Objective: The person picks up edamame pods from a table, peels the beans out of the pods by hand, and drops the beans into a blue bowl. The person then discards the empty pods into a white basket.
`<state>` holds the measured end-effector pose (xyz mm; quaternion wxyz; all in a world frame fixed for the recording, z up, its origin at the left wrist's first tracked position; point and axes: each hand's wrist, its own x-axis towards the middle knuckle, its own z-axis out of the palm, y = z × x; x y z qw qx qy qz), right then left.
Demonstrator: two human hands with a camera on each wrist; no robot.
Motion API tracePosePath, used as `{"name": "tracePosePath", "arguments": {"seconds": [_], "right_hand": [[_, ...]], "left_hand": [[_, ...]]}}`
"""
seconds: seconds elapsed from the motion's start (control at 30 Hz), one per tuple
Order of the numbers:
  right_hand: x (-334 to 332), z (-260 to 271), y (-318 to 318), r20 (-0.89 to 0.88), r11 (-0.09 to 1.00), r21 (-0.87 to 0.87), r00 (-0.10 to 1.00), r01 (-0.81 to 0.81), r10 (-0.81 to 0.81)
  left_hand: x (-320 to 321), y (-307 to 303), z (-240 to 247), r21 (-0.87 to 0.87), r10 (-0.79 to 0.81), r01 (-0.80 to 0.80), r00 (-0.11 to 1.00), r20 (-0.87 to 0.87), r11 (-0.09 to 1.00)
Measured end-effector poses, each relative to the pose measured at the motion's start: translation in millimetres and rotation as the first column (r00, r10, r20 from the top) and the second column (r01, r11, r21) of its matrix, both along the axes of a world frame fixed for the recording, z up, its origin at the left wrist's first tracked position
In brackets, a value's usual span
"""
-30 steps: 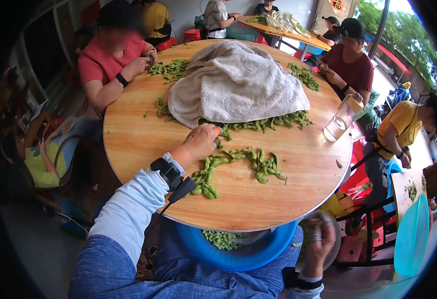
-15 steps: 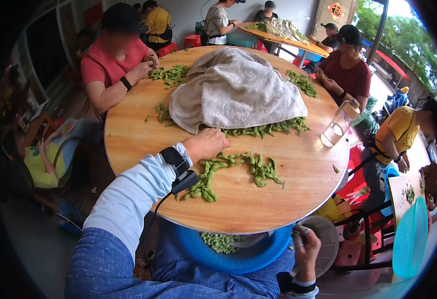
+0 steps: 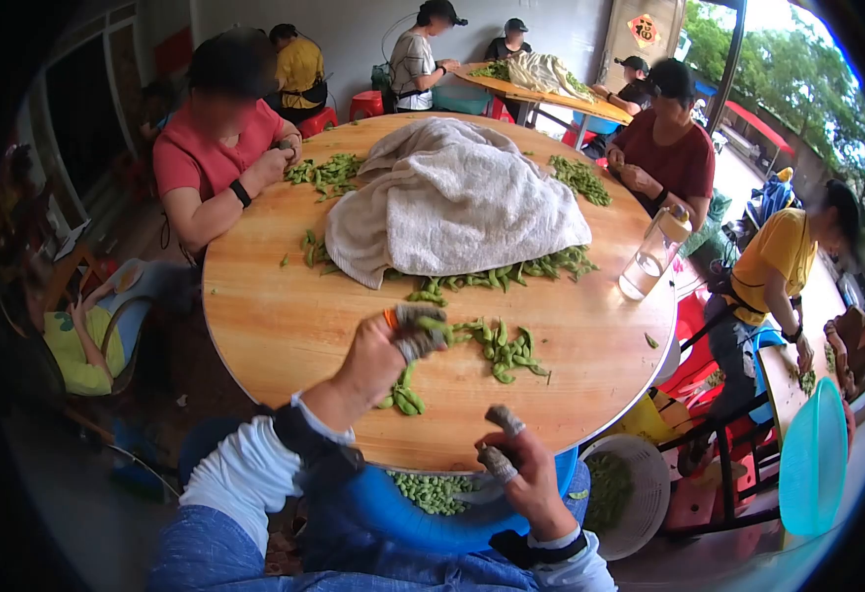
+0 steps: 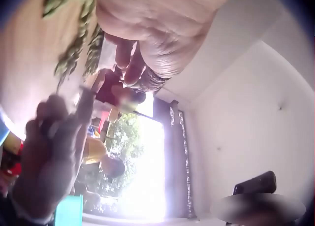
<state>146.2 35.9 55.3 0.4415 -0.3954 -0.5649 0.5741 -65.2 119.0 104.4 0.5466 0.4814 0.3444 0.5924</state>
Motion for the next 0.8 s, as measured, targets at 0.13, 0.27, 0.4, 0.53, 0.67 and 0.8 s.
{"name": "tracePosePath", "arguments": {"seconds": [0.13,0.27,0.4,0.53,0.67,0.8], "right_hand": [[-15.5,14.4,4.2,-0.175,0.993,-0.015,0.978,-0.119,0.115],[-12.9,10.2,-4.4,-0.144,0.995,0.066,0.986,-0.070,0.079],[7.1,21.4,-14.2,0.296,0.909,0.405,0.955,-0.098,-0.029],[22.7,27.0,-17.6,0.507,0.842,0.476,0.862,-0.253,-0.027],[27.9,19.8,-16.3,0.591,0.795,0.497,0.807,-0.347,-0.017],[32.2,13.9,-20.6,0.569,0.835,0.463,0.822,-0.298,-0.021]], "left_hand": [[33.1,-60.2,-17.6,-0.023,-0.131,0.137,0.979,0.156,0.990],[41.4,-84.7,-35.6,0.026,-0.240,0.239,0.965,0.108,0.971],[26.6,-95.1,-40.7,0.033,-0.270,0.281,0.943,-0.193,0.959],[18.3,-95.7,-23.8,-0.075,-0.386,0.386,0.854,-0.348,0.920],[23.4,-90.8,-30.9,-0.053,-0.371,0.491,0.577,-0.727,0.870],[31.8,-92.8,-27.4,-0.190,-0.504,0.526,0.557,-0.660,0.829]]}}
